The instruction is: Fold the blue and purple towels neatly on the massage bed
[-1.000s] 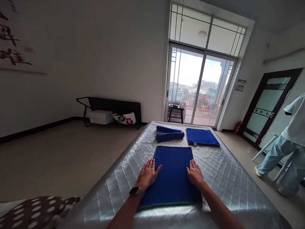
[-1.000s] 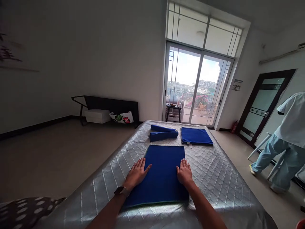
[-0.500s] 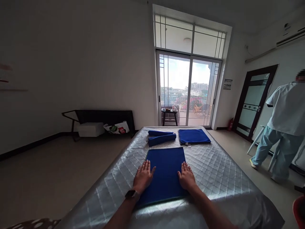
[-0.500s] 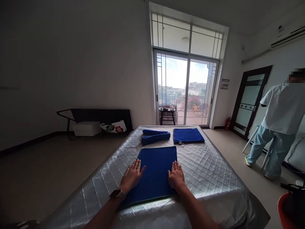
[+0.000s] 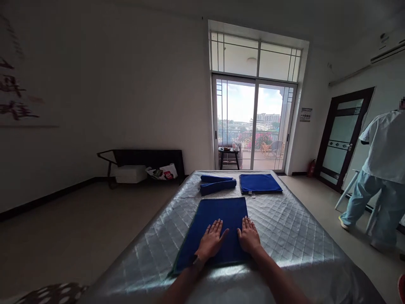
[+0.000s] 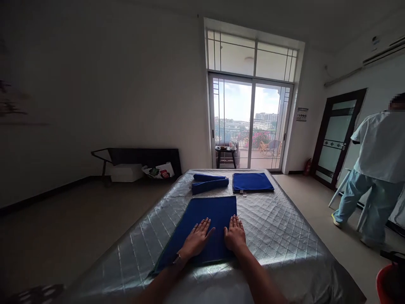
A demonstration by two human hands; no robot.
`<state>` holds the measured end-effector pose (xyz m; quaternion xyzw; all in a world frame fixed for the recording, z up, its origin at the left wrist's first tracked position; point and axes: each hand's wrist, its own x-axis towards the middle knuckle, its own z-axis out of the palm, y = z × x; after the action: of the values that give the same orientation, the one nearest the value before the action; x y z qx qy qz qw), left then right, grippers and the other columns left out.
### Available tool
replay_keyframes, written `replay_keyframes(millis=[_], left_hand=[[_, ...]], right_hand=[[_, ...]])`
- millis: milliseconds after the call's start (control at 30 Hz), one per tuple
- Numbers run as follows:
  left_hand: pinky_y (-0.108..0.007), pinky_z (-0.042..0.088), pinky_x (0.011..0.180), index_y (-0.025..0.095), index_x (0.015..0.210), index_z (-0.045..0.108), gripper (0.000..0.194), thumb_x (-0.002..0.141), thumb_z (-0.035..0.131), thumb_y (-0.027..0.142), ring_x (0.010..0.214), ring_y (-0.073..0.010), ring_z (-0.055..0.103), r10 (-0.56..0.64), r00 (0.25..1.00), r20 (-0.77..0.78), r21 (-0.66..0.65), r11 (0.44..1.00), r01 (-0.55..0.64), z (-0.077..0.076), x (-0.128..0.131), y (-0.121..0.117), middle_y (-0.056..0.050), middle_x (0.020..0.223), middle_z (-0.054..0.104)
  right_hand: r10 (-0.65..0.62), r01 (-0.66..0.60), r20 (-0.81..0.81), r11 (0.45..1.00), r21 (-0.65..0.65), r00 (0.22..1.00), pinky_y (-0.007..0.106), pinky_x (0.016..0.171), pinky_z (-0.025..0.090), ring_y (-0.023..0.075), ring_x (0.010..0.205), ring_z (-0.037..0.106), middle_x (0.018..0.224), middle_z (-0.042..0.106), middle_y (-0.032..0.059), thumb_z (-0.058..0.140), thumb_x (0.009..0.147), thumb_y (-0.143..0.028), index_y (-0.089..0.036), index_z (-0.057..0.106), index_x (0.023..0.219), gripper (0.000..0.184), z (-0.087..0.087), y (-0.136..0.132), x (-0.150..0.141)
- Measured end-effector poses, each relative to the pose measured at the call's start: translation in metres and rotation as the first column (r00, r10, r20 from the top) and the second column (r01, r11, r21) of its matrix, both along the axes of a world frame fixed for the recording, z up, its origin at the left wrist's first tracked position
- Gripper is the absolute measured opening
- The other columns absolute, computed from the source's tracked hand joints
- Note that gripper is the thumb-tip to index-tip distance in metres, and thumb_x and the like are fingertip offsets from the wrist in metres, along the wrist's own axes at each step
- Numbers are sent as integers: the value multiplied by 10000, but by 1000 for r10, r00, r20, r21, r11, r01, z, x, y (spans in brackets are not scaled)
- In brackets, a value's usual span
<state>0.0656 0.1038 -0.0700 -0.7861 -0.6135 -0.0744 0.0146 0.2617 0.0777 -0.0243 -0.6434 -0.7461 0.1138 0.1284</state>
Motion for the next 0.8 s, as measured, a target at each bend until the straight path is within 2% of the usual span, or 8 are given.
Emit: replay_keyframes(millis=[133, 233, 400, 567, 700, 800], left_hand=[[-489, 248, 1212, 71, 1532, 324, 777, 986, 138, 591, 1504, -290, 237, 166, 985, -41, -12, 986, -167, -2, -66, -21, -157, 1608, 283], [-482, 262, 1205, 37, 1530, 309, 823, 977, 106, 612, 1498, -293, 258, 222, 975, -30, 5, 975, -222, -6, -94, -36, -177, 1608, 272], [-449, 268, 1205, 39, 1517, 341, 840, 969, 110, 632, 1490, -275, 286, 251, 968, 23, 55, 966, -252, -14, -97, -45, -174, 1590, 333], [-463, 296, 1186, 71, 1506, 380, 808, 970, 140, 627, 1463, -280, 350, 232, 971, 51, 125, 964, -236, -25, -97, -40, -181, 1564, 394], [-481, 317, 1164, 102, 1507, 386, 787, 967, 166, 630, 1445, -287, 380, 174, 984, 40, 168, 970, -178, -31, -106, -40, -186, 1540, 439], [-473, 336, 1151, 172, 1496, 421, 731, 966, 194, 622, 1429, -269, 408, 105, 994, 20, 187, 977, -107, -37, -121, -46, -146, 1513, 492]], right_hand=[[-8, 8, 15, 1000, -30, 1000, 365, 1228, 111, 217, 1530, 121, 1629, 188, 145, 251, 1004, -363, 0, 243, 1548, 654, 8, -3, 0], [-8, 10, 37, 998, -62, 999, 361, 1228, 105, 216, 1530, 120, 1633, 175, 140, 257, 1004, -361, 2, 237, 1549, 655, 14, -2, -1], [-20, 29, 95, 995, -98, 995, 378, 1226, 111, 229, 1529, 134, 1631, 182, 150, 249, 1008, -358, 6, 243, 1547, 651, 16, -16, 1], [-21, 26, 56, 996, -85, 998, 390, 1227, 131, 221, 1526, 147, 1627, 200, 137, 267, 1010, -391, -31, 249, 1554, 653, 0, -46, 5], [-30, 31, 23, 999, -42, 999, 405, 1230, 137, 217, 1525, 148, 1626, 203, 133, 275, 1013, -390, -48, 238, 1560, 646, -5, -56, 6], [-29, 29, 5, 999, -25, 1000, 412, 1230, 150, 222, 1523, 157, 1624, 210, 134, 285, 1012, -383, -52, 258, 1556, 637, -7, -54, 5]])
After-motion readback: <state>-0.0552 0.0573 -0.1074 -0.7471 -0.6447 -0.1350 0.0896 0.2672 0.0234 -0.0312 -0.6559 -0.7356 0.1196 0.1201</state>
